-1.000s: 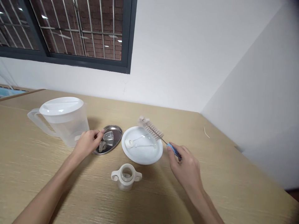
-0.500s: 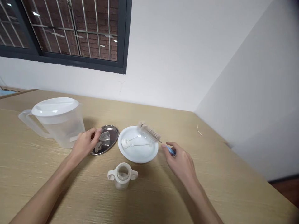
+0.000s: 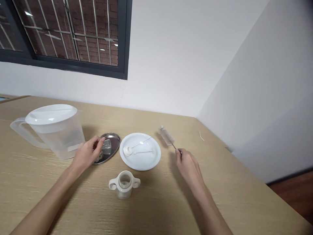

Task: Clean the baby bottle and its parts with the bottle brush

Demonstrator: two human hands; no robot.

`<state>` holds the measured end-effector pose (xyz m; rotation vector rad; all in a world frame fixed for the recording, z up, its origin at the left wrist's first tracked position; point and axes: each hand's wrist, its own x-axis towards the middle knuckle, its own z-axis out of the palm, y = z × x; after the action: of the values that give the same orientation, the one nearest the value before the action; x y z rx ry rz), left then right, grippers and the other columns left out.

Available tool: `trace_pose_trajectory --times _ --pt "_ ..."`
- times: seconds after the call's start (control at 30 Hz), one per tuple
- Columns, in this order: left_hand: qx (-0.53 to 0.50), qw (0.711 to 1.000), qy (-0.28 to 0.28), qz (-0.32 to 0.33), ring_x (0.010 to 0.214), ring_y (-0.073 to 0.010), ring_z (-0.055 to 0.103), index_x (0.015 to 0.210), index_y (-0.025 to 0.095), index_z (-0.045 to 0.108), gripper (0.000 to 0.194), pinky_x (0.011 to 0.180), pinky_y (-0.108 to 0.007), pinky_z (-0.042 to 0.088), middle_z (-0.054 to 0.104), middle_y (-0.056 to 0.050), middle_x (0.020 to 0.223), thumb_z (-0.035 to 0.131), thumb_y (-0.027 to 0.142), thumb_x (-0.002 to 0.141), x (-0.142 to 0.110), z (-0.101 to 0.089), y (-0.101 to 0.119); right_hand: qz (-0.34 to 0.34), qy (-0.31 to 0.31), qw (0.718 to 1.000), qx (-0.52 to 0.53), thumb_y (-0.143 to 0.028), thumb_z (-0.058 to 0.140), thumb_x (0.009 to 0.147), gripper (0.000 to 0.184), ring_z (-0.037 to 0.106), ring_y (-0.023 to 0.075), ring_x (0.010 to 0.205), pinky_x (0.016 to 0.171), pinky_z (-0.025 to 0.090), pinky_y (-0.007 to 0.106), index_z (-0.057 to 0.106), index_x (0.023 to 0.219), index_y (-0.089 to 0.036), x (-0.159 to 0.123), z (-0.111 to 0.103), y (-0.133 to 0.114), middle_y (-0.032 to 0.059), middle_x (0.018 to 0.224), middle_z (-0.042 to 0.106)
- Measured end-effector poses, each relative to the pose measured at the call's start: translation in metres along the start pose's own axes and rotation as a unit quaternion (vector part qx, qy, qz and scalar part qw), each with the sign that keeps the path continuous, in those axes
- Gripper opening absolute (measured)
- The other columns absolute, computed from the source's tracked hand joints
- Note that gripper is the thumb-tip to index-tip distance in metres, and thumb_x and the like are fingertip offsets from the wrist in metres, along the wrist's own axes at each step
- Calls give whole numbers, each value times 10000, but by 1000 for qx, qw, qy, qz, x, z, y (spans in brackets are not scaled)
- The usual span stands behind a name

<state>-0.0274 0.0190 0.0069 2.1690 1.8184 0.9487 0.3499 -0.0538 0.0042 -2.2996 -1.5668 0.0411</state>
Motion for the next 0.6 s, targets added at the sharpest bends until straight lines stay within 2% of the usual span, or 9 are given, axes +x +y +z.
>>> trace_pose_trajectory --times 0.2,0.4,0.6 --pt "2 1000 6 12 491 -146 503 712 230 499 432 584 -258 348 574 47 546 399 562 969 -2 0 3 -10 -62 998 -31 -314 333 1033 320 640 222 821 649 329 298 607 978 -159 -13 2 -11 134 969 675" --pt "2 1000 -1 24 482 -139 445 682 225 487 449 577 -262 338 523 45 526 400 577 947 -4 1 6 -31 -146 981 -123 -337 356 1018 303 671 270 855 610 281 315 609 1003 -172 -21 -1 -19 139 977 713" --pt "6 1000 1 24 462 -138 414 670 226 487 454 563 -263 337 480 54 484 416 587 936 -6 3 8 -91 -169 973 -129 -346 430 981 240 682 257 849 588 260 310 607 954 -185 -26 6 -17 109 961 729"
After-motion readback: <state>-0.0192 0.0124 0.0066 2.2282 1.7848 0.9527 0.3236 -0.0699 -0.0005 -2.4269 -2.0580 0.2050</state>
